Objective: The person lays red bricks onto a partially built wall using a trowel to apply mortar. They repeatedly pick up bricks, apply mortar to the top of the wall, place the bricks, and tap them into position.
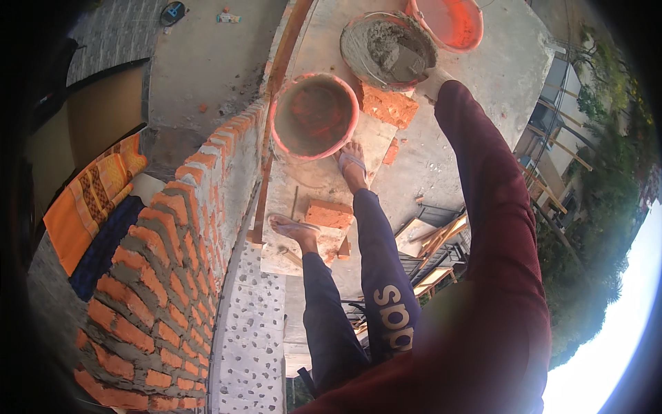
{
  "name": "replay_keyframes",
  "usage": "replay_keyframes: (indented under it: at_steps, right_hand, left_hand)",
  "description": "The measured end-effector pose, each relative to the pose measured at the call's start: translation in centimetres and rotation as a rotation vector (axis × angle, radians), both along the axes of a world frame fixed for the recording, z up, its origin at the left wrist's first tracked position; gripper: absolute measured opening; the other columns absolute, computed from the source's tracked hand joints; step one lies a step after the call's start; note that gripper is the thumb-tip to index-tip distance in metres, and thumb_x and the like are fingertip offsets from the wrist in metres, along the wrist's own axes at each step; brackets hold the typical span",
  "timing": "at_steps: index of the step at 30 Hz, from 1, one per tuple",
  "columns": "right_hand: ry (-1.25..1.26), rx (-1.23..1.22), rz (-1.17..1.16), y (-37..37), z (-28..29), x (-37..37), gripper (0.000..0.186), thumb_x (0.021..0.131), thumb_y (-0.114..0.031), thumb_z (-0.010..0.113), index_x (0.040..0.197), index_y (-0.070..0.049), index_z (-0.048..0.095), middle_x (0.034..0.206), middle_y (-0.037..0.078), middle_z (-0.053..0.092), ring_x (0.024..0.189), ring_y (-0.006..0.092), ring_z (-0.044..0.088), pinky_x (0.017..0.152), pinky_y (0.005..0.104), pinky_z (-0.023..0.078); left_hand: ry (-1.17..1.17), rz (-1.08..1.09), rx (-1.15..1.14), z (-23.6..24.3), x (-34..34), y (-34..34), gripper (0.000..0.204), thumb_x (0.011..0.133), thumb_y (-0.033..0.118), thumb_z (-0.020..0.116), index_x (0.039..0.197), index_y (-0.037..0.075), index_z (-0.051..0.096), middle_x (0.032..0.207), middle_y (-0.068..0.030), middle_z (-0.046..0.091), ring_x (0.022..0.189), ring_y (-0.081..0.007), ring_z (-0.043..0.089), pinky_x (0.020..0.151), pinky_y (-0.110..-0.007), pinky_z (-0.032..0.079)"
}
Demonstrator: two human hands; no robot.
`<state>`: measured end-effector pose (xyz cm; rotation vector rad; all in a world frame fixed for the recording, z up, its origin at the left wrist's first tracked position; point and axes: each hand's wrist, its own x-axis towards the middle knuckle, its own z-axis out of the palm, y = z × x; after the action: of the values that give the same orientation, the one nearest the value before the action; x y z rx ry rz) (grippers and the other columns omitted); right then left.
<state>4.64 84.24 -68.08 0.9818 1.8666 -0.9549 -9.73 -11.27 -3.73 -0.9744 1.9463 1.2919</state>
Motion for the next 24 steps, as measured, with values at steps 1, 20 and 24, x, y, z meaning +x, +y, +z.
replay_keyframes:
  at_steps: [1, 20, 24]
  right_hand:
    - [0.016, -0.062, -0.116, -1.6, 1.3, -0.6, 0.019, 0.078, -0.013, 0.076, 0.095, -0.008, 0.069, 0.073, 0.006, 0.062, 0.056, 0.0176, 0.058, 0.049, 0.0369, 0.044]
    - [0.156, -0.161, -0.163, -8.4, 33.8, 6.3, 0.035, 0.079, -0.001, 0.064, 0.113, 0.002, 0.060, 0.061, -0.002, 0.049, 0.037, 0.0097, 0.045, 0.034, 0.0268, 0.036]
    - [0.112, -0.301, 0.106, -16.4, 52.1, 4.7, 0.034, 0.074, -0.001, 0.066, 0.108, 0.002, 0.062, 0.059, -0.002, 0.049, 0.039, 0.0094, 0.047, 0.036, 0.0273, 0.037]
  left_hand:
    - [-0.008, 0.001, -0.001, -0.2, -0.1, 0.1, 0.132, 0.087, 0.095, 0.010, 0.150, -0.017, 0.040, 0.159, -0.0293, 0.040, 0.147, -0.0359, 0.040, 0.121, -0.042, 0.032]
    - [0.103, -0.085, 0.305, -1.6, 2.2, -3.7, 0.132, 0.088, 0.093, 0.006, 0.149, -0.019, 0.039, 0.160, -0.0338, 0.036, 0.151, -0.0369, 0.035, 0.124, -0.040, 0.027]
    - [0.168, -0.147, 0.409, -1.7, 2.8, -5.2, 0.132, 0.089, 0.093, 0.005, 0.149, -0.020, 0.038, 0.160, -0.0348, 0.036, 0.152, -0.0371, 0.034, 0.124, -0.039, 0.026]
